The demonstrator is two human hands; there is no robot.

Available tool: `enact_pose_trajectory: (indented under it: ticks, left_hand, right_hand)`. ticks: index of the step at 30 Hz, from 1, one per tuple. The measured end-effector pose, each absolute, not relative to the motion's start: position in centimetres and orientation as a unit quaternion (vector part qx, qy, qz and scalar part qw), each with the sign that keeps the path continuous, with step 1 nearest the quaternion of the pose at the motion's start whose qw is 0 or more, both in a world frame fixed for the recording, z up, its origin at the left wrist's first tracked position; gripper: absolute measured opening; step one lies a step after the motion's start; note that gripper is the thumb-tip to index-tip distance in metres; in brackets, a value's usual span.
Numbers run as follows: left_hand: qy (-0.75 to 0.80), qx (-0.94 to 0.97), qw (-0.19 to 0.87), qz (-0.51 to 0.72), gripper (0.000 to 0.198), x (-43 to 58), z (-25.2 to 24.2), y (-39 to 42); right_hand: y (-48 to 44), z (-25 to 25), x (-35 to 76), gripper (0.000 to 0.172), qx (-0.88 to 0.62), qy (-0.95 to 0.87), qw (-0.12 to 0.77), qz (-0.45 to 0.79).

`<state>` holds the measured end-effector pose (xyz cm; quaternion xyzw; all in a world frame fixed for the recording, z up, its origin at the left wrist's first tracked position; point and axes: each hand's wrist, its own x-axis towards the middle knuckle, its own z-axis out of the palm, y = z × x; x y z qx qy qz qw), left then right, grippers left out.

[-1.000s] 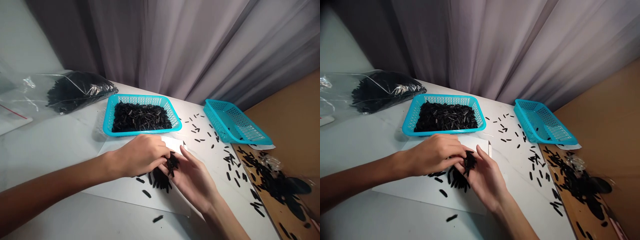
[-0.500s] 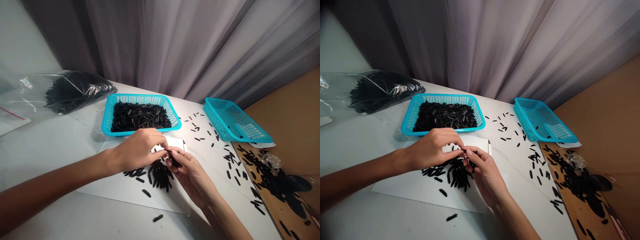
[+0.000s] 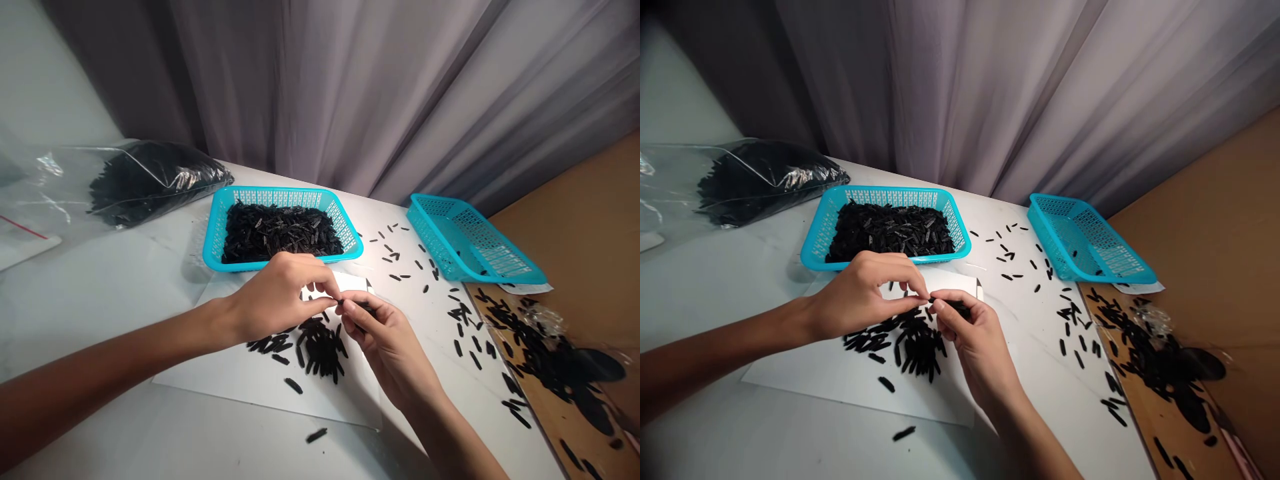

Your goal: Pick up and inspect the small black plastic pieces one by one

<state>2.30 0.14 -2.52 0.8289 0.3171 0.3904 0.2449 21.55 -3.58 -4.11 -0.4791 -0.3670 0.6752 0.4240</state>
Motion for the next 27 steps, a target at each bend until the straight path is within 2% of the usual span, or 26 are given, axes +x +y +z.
enact_pose_trajectory:
  ticks: [10,16,23,27]
  left_hand:
    - [0.337,0.818,0.226,0.407,0.002,2.37,-2.48,0.1]
    - [0.326,0.817,0.234,0.413,0.003,2.36,-2.5,0.01]
    - [0.334,0.799,0.237,0.44,0.006,2.28,-2.04,-0.02]
    - [0.358,0.769,0.282,0.448,0.006,2.26,-1.58,0.07]
  right_hand:
    - [-3.8,-4.01,21.7,0.023,-0.495,-0.391,0.446,0.634]
    - [-3.53,-3.92,21.78,0.027,-0.469,-0.334,0.406,0.71]
    - [-3.22,-3.62,22.02,0.026,-0.469,-0.316,0.419,0.71]
    - [-3.27,-3.46,22.09,0.024,-0.445,-0.303,0.424,0.728]
